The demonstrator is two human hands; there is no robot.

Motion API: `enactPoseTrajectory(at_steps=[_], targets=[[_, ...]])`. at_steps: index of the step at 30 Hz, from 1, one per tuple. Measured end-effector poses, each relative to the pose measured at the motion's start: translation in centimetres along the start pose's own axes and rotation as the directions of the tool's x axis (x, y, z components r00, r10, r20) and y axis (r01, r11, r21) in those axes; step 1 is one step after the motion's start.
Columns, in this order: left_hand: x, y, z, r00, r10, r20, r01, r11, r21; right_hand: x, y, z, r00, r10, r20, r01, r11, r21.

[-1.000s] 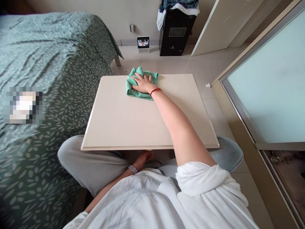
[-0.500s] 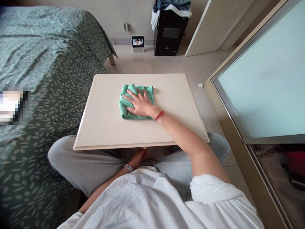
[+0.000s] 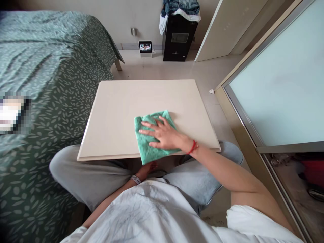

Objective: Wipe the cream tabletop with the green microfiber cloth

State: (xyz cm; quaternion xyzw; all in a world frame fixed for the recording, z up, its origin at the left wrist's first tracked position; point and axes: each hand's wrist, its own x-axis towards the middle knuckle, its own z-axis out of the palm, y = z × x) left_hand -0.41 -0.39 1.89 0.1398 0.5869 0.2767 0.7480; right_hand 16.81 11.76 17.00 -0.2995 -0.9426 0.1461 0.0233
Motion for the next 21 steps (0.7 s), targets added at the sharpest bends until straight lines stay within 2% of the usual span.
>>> enactPoseTrajectory(at_steps=[2, 6, 9, 12, 14, 16, 18, 21], targets=[[0.3, -0.5, -0.2, 0.998, -0.064, 0.009, 0.064, 0.998, -0.009, 2.7, 2.7, -0.9, 0.994, 0.11, -0.026, -0.11, 0.994, -0.005], [0.9, -1.0, -0.6, 0.996, -0.093, 0.007, 0.093, 0.995, -0.035, 9.2, 8.5, -3.0, 0.953, 0.295, -0.065, -0.296, 0.955, -0.003], [1.2, -1.1, -0.7, 0.994, -0.104, -0.008, 0.104, 0.994, -0.045, 13.5, 12.5, -4.4, 0.906, 0.41, -0.107, -0.408, 0.912, 0.035], [1.2, -1.0, -0.8, 0.995, -0.101, -0.016, 0.1, 0.993, -0.06, 16.4, 15.3, -5.1, 0.848, 0.503, -0.167, -0.497, 0.864, 0.08], [1.1, -0.9, -0.7, 0.996, -0.093, -0.017, 0.091, 0.993, -0.069, 17.2, 15.9, -5.1, 0.826, 0.53, -0.192, -0.522, 0.848, 0.094], [0.9, -0.8, -0.6, 0.996, -0.091, -0.015, 0.09, 0.993, -0.072, 16.9, 15.4, -4.9, 0.827, 0.528, -0.192, -0.521, 0.849, 0.087], [0.8, -0.6, -0.5, 0.995, -0.095, -0.012, 0.094, 0.993, -0.072, 15.7, 13.8, -4.5, 0.843, 0.511, -0.17, -0.509, 0.859, 0.058], [0.7, -0.5, -0.4, 0.995, -0.1, -0.015, 0.099, 0.992, -0.072, 12.3, 10.1, -3.7, 0.876, 0.465, -0.128, -0.469, 0.883, 0.002]])
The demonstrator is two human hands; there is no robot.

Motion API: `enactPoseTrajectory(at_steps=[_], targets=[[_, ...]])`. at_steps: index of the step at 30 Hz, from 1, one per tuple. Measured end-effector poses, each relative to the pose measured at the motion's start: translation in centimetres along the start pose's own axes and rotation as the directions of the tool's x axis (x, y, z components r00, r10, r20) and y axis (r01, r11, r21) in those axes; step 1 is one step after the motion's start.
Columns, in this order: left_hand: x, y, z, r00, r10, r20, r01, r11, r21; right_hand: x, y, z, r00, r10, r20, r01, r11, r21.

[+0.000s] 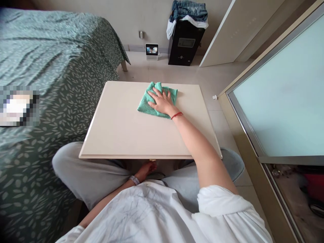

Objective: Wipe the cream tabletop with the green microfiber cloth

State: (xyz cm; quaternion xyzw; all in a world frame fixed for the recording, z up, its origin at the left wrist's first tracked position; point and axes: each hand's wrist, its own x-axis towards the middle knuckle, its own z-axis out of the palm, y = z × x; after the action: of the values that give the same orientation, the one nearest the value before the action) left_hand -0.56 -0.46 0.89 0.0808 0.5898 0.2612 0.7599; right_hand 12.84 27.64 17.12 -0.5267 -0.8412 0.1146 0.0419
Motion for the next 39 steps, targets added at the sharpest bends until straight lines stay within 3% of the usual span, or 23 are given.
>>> enactPoseTrajectory(at_steps=[9, 13, 15, 17, 21, 25, 30, 34, 36, 39], targets=[[-1.1, 0.3, 0.4, 1.0, 0.017, -0.005, -0.016, 1.0, 0.023, -18.9, -4.3, 2.2, 0.964, -0.256, 0.067, 0.261, 0.964, -0.061], [-1.7, 0.5, 0.8, 0.997, 0.058, 0.051, -0.06, 0.997, 0.037, -23.2, -4.0, 2.9, 0.948, -0.305, 0.092, 0.31, 0.95, -0.046], [-1.5, 0.4, 0.8, 0.998, 0.042, 0.053, -0.045, 0.998, 0.047, -22.5, -3.0, 2.7, 0.96, -0.268, 0.076, 0.272, 0.962, -0.041], [-1.2, 0.2, 0.6, 0.999, 0.015, 0.041, -0.017, 0.999, 0.052, -20.0, -1.6, 2.2, 0.978, -0.203, 0.057, 0.205, 0.978, -0.039], [-0.3, -0.2, 0.2, 0.999, 0.0, 0.038, -0.002, 0.999, 0.043, -11.7, 1.8, 0.6, 0.999, -0.027, 0.026, 0.028, 0.998, -0.053], [0.2, -0.3, -0.1, 1.0, -0.005, 0.008, 0.005, 0.999, 0.035, -2.9, 4.9, -0.8, 0.991, 0.133, -0.03, -0.135, 0.99, -0.05], [0.3, -0.1, -0.2, 1.0, -0.012, -0.019, 0.012, 1.0, 0.025, 3.8, 7.6, -1.2, 0.972, 0.23, -0.048, -0.231, 0.973, -0.001], [0.5, -0.2, -0.3, 1.0, -0.008, -0.016, 0.009, 1.0, 0.021, 4.3, 7.9, -0.5, 0.967, 0.239, -0.087, -0.238, 0.971, 0.018], [0.5, -0.3, -0.3, 1.0, -0.004, -0.013, 0.004, 1.0, 0.018, 2.6, 7.1, -0.1, 0.967, 0.232, -0.103, -0.232, 0.973, 0.006], [0.4, -0.3, -0.4, 1.0, 0.003, -0.003, -0.003, 1.0, 0.017, -2.1, 5.0, 0.4, 0.976, 0.194, -0.103, -0.196, 0.981, -0.007]])
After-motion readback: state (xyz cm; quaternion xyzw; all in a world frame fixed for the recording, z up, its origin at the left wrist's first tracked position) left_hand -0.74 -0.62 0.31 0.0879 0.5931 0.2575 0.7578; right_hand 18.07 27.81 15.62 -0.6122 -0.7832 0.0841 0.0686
